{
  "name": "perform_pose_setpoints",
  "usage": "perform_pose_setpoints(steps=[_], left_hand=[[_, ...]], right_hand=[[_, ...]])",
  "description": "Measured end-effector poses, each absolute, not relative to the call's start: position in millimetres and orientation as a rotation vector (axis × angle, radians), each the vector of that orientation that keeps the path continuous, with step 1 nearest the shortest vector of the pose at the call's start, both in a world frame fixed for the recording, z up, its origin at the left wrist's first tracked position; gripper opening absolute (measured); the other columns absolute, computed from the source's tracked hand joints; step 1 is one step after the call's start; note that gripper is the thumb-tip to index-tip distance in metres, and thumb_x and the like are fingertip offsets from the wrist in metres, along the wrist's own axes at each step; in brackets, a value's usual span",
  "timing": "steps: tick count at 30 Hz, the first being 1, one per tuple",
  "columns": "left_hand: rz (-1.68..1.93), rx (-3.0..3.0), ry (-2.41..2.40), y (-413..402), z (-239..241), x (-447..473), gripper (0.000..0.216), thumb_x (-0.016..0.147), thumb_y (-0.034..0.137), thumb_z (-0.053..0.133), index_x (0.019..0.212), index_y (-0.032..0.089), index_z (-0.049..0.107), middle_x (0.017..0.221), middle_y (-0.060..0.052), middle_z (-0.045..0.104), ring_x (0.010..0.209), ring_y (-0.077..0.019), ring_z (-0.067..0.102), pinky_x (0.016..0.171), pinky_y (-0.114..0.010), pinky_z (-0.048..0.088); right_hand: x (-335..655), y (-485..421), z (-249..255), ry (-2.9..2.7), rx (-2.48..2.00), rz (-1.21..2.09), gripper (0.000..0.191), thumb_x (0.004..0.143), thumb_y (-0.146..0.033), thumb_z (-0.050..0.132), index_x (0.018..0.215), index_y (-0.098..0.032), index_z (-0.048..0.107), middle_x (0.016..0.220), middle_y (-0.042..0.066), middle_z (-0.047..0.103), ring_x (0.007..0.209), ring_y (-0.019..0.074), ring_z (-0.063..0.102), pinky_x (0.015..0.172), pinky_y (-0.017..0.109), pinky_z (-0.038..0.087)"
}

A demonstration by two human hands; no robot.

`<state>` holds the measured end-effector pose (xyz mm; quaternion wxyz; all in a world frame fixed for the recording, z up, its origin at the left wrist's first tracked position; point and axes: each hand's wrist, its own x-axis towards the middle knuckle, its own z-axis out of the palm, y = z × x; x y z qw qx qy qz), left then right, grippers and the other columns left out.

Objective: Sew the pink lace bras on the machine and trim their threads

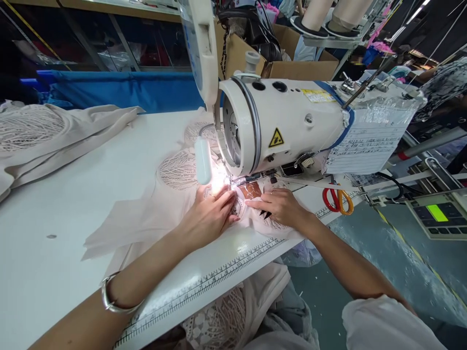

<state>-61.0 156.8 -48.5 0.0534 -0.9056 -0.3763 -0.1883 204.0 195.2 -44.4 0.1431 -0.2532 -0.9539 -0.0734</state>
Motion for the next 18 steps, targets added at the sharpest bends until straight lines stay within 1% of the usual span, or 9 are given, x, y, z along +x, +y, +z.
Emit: perform_pose_setpoints(steps=[2,7,11,18], left_hand=[[-0.575,-2.761,-1.137,155.7,-48.7,-60.6,0.036,0.106,0.031,0.034,0.117,0.016,0.066,0.124,-0.012,0.071,0.123,-0.0298,0.060,0.109,-0.053,0.025],[-0.559,-2.796,-1.197,155.7,-46.8,-60.8,0.039,0.106,0.035,0.037,0.128,0.014,0.061,0.124,-0.015,0.071,0.126,-0.0337,0.059,0.106,-0.058,0.029],[-0.538,-2.786,-1.222,157.4,-46.1,-61.7,0.036,0.105,0.034,0.039,0.125,0.015,0.063,0.125,-0.015,0.070,0.127,-0.0367,0.058,0.105,-0.064,0.030],[-0.476,-2.771,-1.332,162.2,-45.4,-64.5,0.034,0.103,0.033,0.043,0.126,0.018,0.063,0.131,-0.016,0.067,0.133,-0.0399,0.053,0.105,-0.074,0.028]], right_hand=[[205.4,194.9,-45.2,-2.742,-0.713,-0.224,0.049,0.096,-0.001,0.038,0.122,-0.025,0.072,0.066,-0.001,0.060,0.064,0.0128,0.048,0.063,0.027,0.032],[201.6,199.1,-46.4,-2.735,-0.720,-0.229,0.048,0.095,-0.002,0.040,0.120,-0.026,0.074,0.064,-0.001,0.056,0.062,0.0122,0.046,0.063,0.027,0.033],[196.1,204.7,-45.6,-2.732,-0.716,-0.248,0.049,0.095,-0.002,0.037,0.117,-0.024,0.075,0.063,-0.001,0.055,0.061,0.0127,0.044,0.061,0.027,0.031],[189.4,213.0,-41.4,-2.808,-0.851,-0.189,0.049,0.094,-0.004,0.038,0.118,-0.026,0.074,0.066,0.000,0.056,0.063,0.0140,0.044,0.059,0.028,0.026]])
